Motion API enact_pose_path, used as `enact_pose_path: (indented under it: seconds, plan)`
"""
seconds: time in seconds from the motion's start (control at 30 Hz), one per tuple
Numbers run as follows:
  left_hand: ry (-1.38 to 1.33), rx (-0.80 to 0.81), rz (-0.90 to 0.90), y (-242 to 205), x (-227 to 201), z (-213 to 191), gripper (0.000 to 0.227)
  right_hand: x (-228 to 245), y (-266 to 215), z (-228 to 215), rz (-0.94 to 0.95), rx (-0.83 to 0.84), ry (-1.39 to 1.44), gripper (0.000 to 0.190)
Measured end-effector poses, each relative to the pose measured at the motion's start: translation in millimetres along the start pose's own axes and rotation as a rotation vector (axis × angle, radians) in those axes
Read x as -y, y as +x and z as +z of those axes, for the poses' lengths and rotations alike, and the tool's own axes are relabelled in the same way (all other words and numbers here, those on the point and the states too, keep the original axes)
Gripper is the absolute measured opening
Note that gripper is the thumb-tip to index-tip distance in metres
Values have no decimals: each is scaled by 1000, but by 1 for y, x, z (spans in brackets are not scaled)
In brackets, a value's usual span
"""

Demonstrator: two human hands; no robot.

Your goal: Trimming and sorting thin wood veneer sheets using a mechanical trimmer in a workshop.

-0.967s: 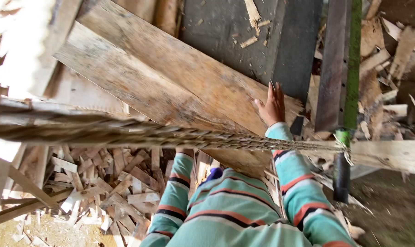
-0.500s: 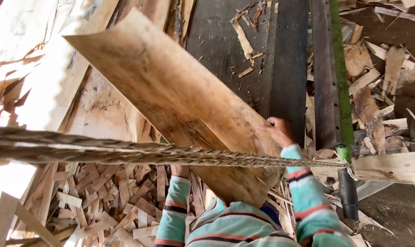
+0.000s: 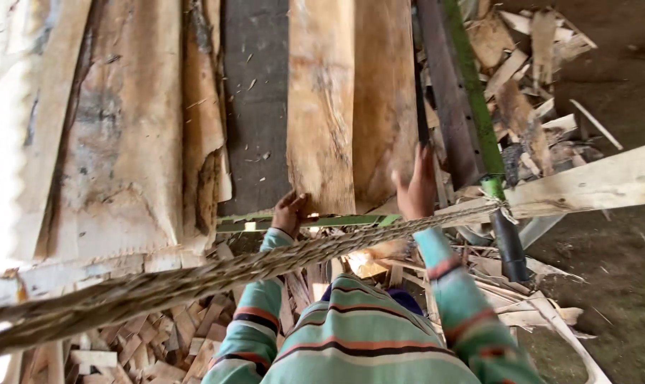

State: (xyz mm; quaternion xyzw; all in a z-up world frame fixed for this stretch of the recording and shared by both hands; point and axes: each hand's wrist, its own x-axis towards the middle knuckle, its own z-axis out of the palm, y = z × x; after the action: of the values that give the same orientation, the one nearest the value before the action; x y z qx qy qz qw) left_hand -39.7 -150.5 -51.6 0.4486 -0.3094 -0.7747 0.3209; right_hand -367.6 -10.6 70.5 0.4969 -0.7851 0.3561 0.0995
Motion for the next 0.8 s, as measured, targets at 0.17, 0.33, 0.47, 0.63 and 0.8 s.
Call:
enact_pose_path:
  seconds: [0.17, 0.33, 0.47, 0.63, 0.8]
  plan:
    - [-224, -194, -84, -15, 33, 48, 56, -54, -105, -75, 199, 269, 261, 43]
    - [-58, -38, 99, -11, 53, 50, 42, -125, -112, -166, 921, 389, 1367, 57]
    - [25, -82, 98, -2, 22, 85, 40, -118, -58, -214, 1204, 468, 1403, 65]
    - [3, -273, 95, 28, 18, 114, 43, -60, -24, -230, 822, 760, 536, 49]
    - [147, -451, 92, 16, 64, 120, 49, -66, -27, -231, 824, 707, 485, 44]
